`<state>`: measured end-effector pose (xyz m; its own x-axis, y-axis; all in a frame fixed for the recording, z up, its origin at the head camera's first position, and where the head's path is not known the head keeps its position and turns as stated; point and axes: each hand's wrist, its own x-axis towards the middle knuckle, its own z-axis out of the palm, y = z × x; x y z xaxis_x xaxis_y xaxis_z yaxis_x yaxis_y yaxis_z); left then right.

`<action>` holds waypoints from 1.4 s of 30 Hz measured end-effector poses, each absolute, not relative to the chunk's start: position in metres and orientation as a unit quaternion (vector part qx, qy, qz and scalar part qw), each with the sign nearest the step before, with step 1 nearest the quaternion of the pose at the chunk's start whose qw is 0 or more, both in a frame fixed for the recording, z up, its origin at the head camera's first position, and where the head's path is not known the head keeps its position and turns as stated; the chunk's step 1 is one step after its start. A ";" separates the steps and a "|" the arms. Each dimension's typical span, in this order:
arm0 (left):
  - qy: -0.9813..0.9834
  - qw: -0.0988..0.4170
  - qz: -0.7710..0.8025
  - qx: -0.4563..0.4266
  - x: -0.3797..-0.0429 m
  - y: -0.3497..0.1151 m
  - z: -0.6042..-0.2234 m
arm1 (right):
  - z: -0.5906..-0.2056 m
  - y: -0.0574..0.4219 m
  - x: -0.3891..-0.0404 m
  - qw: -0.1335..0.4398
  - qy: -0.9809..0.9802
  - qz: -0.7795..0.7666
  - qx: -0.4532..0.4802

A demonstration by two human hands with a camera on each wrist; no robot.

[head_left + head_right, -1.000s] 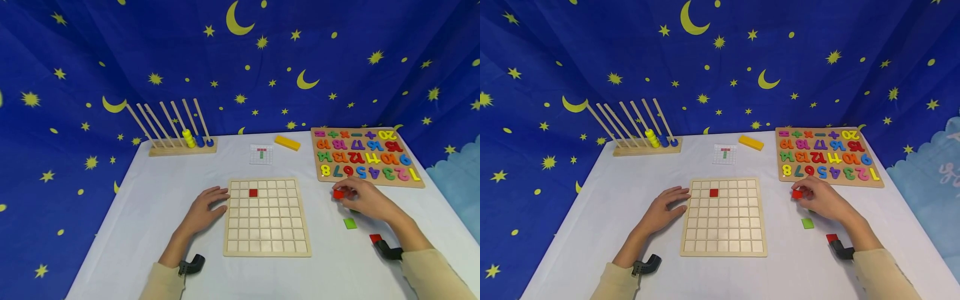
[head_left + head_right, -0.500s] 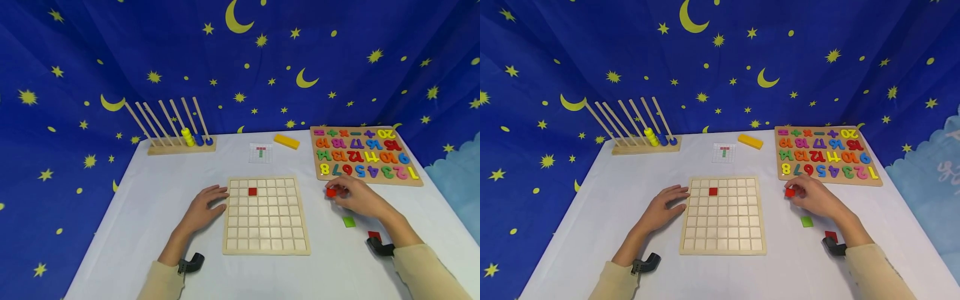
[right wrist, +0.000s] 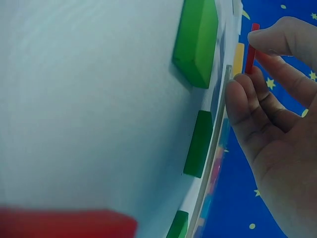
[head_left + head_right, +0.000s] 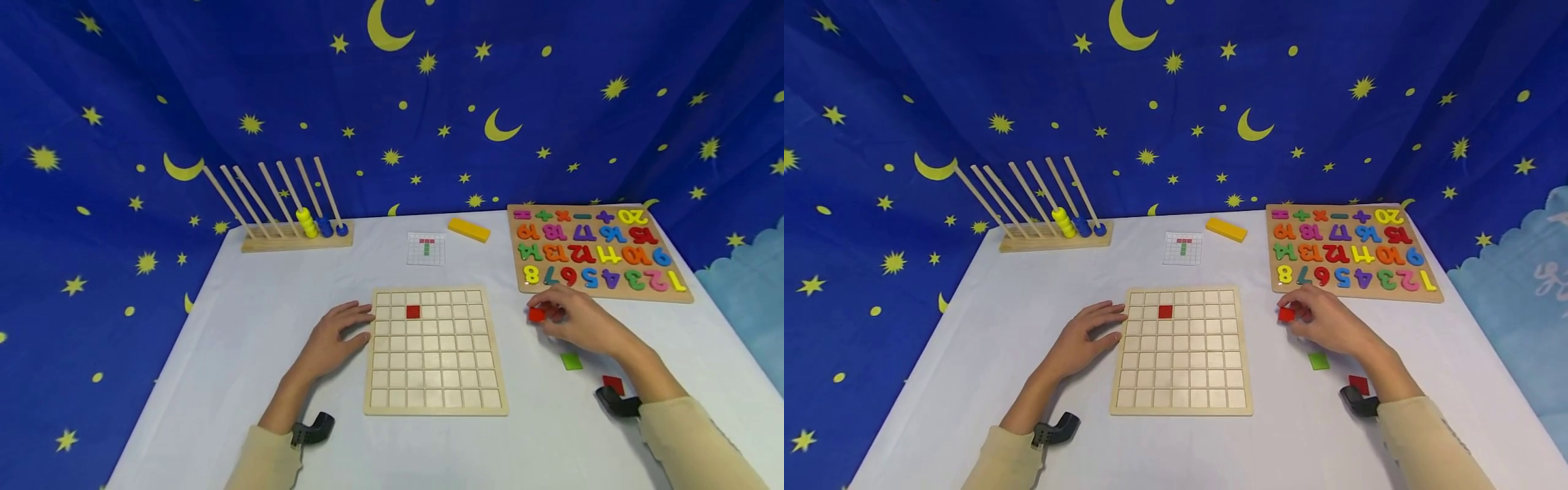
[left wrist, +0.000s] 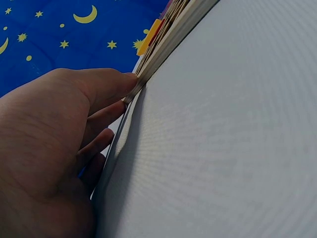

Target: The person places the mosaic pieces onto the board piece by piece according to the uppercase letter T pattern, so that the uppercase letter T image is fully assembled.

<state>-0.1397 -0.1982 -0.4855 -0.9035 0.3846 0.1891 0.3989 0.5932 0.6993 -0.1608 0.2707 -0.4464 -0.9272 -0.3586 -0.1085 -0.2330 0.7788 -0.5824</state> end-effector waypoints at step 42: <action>-0.892 0.010 -0.395 -0.220 -0.140 -0.199 -0.485 | -0.447 0.250 -0.164 0.099 0.927 -0.303 -0.199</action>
<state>-0.1399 -0.1988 -0.4853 -0.9028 0.3849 0.1920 0.4009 0.5912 0.6998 -0.1636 0.2501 -0.4465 -0.9013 -0.4287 -0.0623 -0.3093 0.7376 -0.6003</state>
